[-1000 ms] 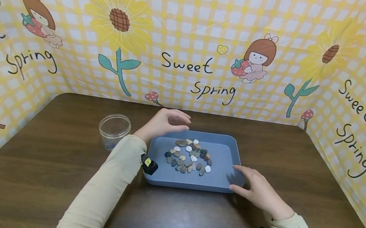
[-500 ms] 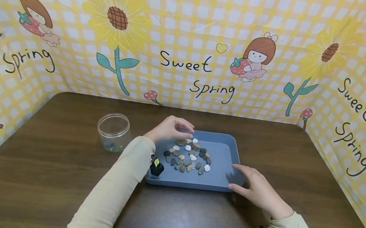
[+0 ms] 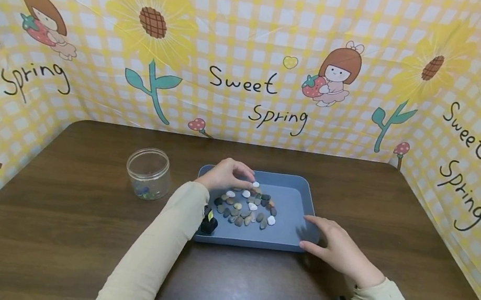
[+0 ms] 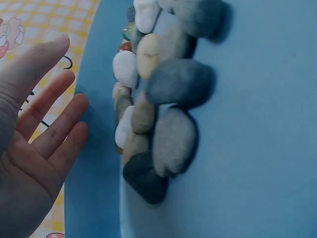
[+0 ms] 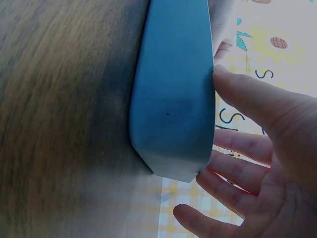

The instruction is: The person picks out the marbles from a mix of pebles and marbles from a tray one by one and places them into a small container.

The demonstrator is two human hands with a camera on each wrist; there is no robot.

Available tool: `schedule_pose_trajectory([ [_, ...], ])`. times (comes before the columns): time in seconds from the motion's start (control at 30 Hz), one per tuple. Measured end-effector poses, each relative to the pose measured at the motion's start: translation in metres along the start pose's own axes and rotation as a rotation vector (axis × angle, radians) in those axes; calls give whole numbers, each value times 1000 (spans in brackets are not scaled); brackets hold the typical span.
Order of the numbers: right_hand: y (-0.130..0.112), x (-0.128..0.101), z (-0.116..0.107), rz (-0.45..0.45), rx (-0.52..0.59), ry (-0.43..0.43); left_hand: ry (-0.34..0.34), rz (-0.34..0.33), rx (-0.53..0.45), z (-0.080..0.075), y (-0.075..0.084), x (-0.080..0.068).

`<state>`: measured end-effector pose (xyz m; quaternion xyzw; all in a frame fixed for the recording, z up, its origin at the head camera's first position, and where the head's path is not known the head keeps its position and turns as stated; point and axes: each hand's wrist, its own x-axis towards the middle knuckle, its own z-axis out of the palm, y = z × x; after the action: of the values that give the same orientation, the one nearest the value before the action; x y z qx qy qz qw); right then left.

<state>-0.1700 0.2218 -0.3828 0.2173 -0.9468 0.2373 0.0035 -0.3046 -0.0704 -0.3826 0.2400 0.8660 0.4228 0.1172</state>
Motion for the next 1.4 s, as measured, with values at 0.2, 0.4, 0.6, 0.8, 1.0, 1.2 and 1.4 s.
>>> schedule_pose_trajectory([
  [0.2, 0, 0, 1, 20, 5, -9, -14, -1, 31, 5, -2, 1],
  [0.4, 0, -1, 1, 33, 4, -10, -16, 4, 67, 11, -5, 6],
  [0.6, 0, 0, 2, 19, 1, -11, -29, -9, 109, 17, -7, 8],
  [0.8, 1, 0, 1, 24, -1, -8, -49, -3, 163, 19, -5, 9],
  [1.0, 2, 0, 1, 16, -2, -6, -57, -13, 198, 20, -4, 9],
  [1.2, 3, 0, 2, -4, -10, 5, -55, -42, 194, 21, -3, 9],
  [1.4, 3, 0, 2, -13, -5, 9, -54, -45, 198, 21, -2, 9],
])
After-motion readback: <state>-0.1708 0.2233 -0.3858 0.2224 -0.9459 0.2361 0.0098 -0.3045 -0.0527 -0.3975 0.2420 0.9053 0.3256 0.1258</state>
